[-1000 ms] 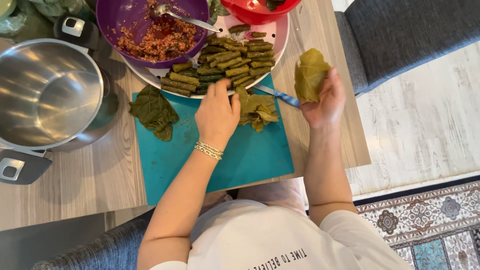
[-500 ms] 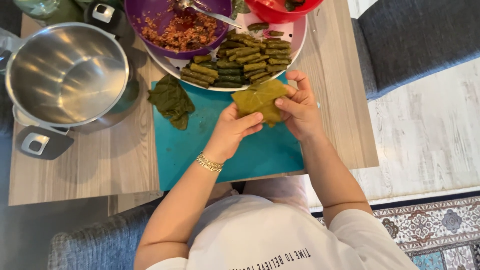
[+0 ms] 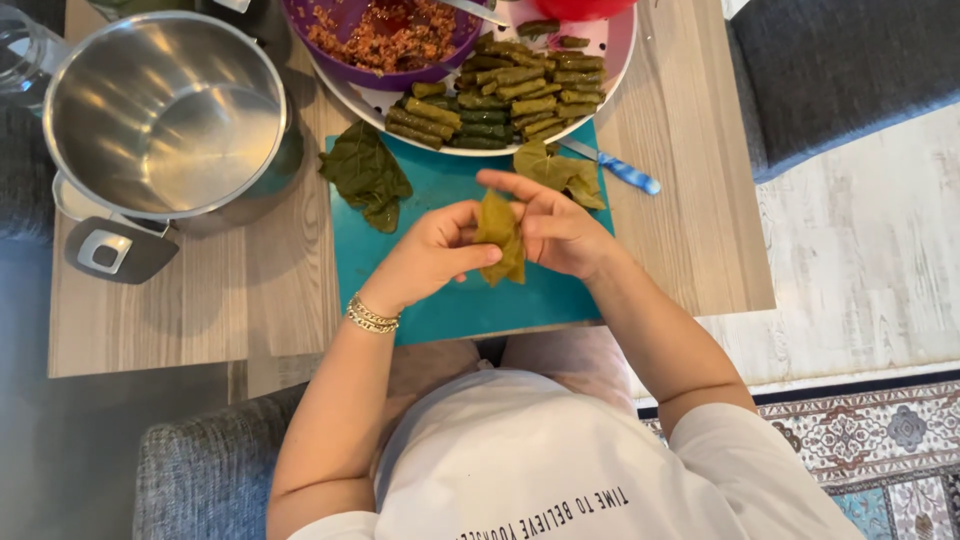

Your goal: A person is preparing dolmas by placing rice filling onto grape leaves and rolling them up.

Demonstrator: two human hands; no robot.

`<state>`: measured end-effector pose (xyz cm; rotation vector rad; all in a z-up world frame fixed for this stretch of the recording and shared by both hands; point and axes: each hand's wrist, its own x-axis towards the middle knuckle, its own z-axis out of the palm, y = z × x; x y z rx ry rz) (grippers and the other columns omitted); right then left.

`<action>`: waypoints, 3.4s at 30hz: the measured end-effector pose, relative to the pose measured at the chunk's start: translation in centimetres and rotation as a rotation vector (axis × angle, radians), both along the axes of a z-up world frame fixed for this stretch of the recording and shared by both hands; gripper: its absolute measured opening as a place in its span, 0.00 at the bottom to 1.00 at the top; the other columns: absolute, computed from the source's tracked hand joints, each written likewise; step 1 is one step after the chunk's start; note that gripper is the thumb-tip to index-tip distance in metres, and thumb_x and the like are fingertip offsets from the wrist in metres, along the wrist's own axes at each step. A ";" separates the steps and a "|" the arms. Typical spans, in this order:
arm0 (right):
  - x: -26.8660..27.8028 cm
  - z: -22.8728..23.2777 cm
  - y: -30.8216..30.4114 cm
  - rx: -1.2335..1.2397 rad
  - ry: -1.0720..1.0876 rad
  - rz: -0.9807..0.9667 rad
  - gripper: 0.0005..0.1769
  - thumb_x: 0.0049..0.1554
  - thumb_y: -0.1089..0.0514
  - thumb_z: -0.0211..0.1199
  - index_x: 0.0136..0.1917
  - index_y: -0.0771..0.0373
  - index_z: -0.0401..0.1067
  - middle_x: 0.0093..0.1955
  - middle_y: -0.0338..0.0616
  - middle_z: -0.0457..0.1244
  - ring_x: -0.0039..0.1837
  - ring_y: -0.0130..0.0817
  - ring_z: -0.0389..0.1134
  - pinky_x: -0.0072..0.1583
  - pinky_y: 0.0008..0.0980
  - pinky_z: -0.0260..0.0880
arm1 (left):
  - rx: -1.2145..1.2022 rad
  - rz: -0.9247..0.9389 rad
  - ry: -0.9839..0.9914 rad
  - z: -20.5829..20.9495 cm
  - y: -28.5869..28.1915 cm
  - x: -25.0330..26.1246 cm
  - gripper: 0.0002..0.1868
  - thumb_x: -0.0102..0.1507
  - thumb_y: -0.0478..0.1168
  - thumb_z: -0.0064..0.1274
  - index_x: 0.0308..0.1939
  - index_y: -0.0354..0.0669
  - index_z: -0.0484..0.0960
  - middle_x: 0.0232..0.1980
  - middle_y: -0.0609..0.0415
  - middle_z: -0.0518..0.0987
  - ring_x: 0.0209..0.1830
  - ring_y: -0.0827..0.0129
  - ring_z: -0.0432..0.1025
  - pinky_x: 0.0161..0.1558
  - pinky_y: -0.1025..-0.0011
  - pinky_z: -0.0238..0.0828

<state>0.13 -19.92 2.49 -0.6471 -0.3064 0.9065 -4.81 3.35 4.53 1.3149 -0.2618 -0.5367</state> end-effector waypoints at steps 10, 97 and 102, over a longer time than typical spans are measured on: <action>0.3 1.0 0.3 -0.276 -0.101 -0.197 0.37 0.57 0.73 0.66 0.76 0.59 0.59 0.52 0.42 0.69 0.54 0.31 0.73 0.56 0.32 0.74 | 0.104 0.351 0.051 -4.1 1.9 -1.3 0.09 0.70 0.43 0.51 0.43 0.43 0.82 0.37 0.65 0.83 0.32 0.84 0.76 0.28 0.84 0.65; 9.1 -1.1 -7.8 -0.957 -0.840 -0.330 0.08 0.64 0.57 0.66 0.50 0.65 0.76 0.43 0.34 0.68 0.45 0.20 0.65 0.47 0.24 0.66 | 0.756 0.467 -1.126 -0.3 -7.7 6.1 0.46 0.51 0.50 0.67 0.71 0.45 0.65 0.60 0.46 0.79 0.60 0.52 0.73 0.58 0.56 0.69; 9.2 -1.4 -9.4 -0.725 -0.456 -0.255 0.10 0.68 0.55 0.62 0.51 0.64 0.75 0.45 0.34 0.67 0.46 0.21 0.66 0.48 0.24 0.65 | 0.580 0.289 -0.549 0.3 -8.5 8.6 0.25 0.60 0.49 0.65 0.56 0.43 0.77 0.45 0.51 0.84 0.42 0.62 0.78 0.42 0.65 0.73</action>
